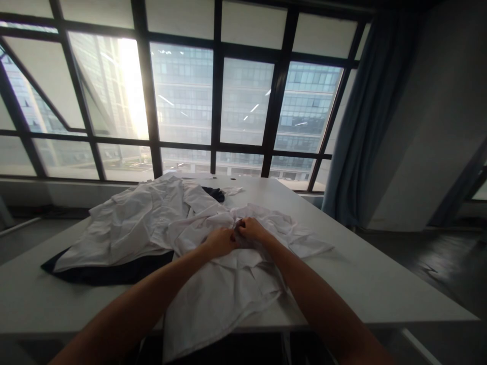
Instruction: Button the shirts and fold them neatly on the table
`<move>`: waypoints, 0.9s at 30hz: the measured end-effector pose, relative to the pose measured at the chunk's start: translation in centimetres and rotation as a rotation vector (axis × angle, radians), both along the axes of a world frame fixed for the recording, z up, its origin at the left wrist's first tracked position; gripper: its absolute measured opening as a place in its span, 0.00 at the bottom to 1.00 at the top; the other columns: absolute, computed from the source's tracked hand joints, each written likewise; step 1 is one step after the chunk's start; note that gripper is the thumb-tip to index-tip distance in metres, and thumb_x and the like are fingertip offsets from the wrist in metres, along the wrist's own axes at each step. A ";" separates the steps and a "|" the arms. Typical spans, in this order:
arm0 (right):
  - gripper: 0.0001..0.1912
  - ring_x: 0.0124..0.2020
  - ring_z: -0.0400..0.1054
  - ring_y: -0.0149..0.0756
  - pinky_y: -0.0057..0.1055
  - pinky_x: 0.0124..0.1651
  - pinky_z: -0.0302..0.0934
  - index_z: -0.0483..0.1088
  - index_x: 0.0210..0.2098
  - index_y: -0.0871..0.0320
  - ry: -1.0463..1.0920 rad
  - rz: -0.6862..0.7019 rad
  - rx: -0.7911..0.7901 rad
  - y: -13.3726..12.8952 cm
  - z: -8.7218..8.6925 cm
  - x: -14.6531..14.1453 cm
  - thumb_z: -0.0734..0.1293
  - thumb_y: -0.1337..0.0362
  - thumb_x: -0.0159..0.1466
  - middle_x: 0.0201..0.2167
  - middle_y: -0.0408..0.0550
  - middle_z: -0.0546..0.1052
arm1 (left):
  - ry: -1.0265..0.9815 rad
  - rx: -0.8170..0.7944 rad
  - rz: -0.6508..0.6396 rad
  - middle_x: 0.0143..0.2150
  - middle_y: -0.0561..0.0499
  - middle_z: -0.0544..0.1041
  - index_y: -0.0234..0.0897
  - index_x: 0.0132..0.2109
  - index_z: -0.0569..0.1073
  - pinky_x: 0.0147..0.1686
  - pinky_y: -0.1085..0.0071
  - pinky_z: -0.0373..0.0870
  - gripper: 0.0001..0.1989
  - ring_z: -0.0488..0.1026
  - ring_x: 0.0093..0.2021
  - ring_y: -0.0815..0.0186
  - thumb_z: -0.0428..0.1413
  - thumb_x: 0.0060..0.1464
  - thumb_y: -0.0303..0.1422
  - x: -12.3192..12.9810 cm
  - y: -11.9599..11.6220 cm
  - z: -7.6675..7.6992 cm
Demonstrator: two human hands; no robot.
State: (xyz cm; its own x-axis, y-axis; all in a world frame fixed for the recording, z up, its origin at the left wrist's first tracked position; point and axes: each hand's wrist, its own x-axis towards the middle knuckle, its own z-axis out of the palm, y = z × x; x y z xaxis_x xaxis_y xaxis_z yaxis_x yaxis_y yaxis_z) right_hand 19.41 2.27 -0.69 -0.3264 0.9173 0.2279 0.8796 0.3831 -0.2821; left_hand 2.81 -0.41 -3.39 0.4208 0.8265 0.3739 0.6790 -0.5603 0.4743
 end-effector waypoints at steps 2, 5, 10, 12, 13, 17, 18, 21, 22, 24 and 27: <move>0.13 0.36 0.73 0.37 0.25 0.36 0.58 0.78 0.37 0.62 0.004 0.016 0.003 0.0 -0.1 0.1 0.63 0.70 0.58 0.37 0.54 0.81 | -0.010 -0.012 0.005 0.21 0.51 0.72 0.39 0.24 0.74 0.29 0.71 0.62 0.11 0.68 0.25 0.65 0.65 0.42 0.40 -0.1 0.2 -0.3; 0.12 0.35 0.72 0.37 0.25 0.34 0.57 0.78 0.37 0.64 -0.014 0.020 0.011 -0.1 0.0 0.1 0.63 0.69 0.58 0.37 0.55 0.81 | 0.018 -0.072 -0.007 0.21 0.51 0.72 0.38 0.23 0.74 0.26 0.71 0.60 0.11 0.67 0.23 0.66 0.64 0.44 0.40 0.0 0.3 -0.4; 0.10 0.30 0.70 0.33 0.25 0.32 0.54 0.78 0.32 0.63 0.022 0.075 0.031 -0.6 0.6 0.2 0.63 0.69 0.58 0.31 0.51 0.80 | 0.002 -0.099 -0.102 0.23 0.50 0.74 0.37 0.25 0.75 0.26 0.71 0.60 0.07 0.69 0.24 0.65 0.60 0.47 0.33 0.4 0.8 -0.9; 0.10 0.27 0.68 0.32 0.25 0.31 0.53 0.77 0.29 0.62 0.075 0.074 0.068 -0.9 0.9 0.0 0.63 0.67 0.59 0.27 0.49 0.79 | -0.036 -0.077 -0.068 0.26 0.48 0.76 0.36 0.27 0.76 0.29 0.70 0.62 0.04 0.71 0.27 0.63 0.58 0.48 0.30 0.3 1.4 -1.2; 0.11 0.27 0.67 0.32 0.25 0.30 0.52 0.77 0.29 0.62 0.106 0.067 0.090 -1.0 1.0 0.0 0.63 0.65 0.60 0.26 0.49 0.78 | -0.063 -0.067 -0.046 0.27 0.47 0.77 0.35 0.28 0.76 0.30 0.70 0.63 0.05 0.72 0.29 0.62 0.57 0.49 0.29 0.1 1.8 -1.3; 0.15 0.25 0.65 0.31 0.25 0.28 0.50 0.76 0.26 0.63 0.180 0.126 0.095 -1.2 1.1 -0.5 0.65 0.60 0.61 0.22 0.47 0.76 | -0.208 -0.061 0.001 0.33 0.45 0.79 0.33 0.33 0.77 0.34 0.69 0.65 0.09 0.73 0.33 0.61 0.51 0.53 0.27 -0.5 3.0 -1.6; 0.15 0.25 0.65 0.31 0.25 0.28 0.50 0.76 0.26 0.63 0.186 0.150 0.084 -1.2 1.0 -0.5 0.65 0.59 0.61 0.21 0.46 0.75 | -0.237 -0.072 0.006 0.33 0.45 0.79 0.33 0.33 0.77 0.35 0.69 0.66 0.10 0.74 0.34 0.61 0.50 0.52 0.26 -0.7 3.2 -1.6; 0.13 0.25 0.65 0.31 0.25 0.28 0.51 0.76 0.26 0.62 0.186 0.202 0.047 -1.1 0.6 -0.6 0.69 0.58 0.58 0.21 0.45 0.75 | -0.282 -0.113 0.015 0.31 0.47 0.78 0.32 0.31 0.76 0.33 0.70 0.66 0.10 0.73 0.32 0.63 0.49 0.50 0.24 -0.9 3.6 -1.7; 0.12 0.25 0.66 0.31 0.25 0.28 0.51 0.76 0.26 0.62 0.181 0.210 0.031 -1.0 0.5 -0.6 0.69 0.58 0.57 0.21 0.44 0.74 | -0.291 -0.129 0.012 0.30 0.48 0.78 0.32 0.31 0.76 0.33 0.70 0.65 0.10 0.72 0.31 0.63 0.49 0.49 0.24 -1.0 3.7 -1.8; 0.12 0.25 0.65 0.30 0.24 0.28 0.51 0.75 0.25 0.62 0.169 0.220 -0.005 -1.0 0.2 -0.5 0.70 0.58 0.56 0.20 0.43 0.74 | -0.325 -0.178 -0.009 0.27 0.49 0.77 0.32 0.30 0.76 0.31 0.71 0.65 0.09 0.71 0.29 0.65 0.51 0.50 0.28 -1.1 3.8 -1.8; 0.12 0.24 0.63 0.29 0.24 0.27 0.50 0.74 0.24 0.62 0.177 0.223 -0.040 -0.9 0.2 -0.3 0.70 0.58 0.55 0.19 0.41 0.72 | -0.420 -0.269 -0.067 0.25 0.51 0.75 0.32 0.30 0.75 0.28 0.72 0.63 0.11 0.68 0.27 0.66 0.52 0.52 0.34 -1.2 3.9 -1.8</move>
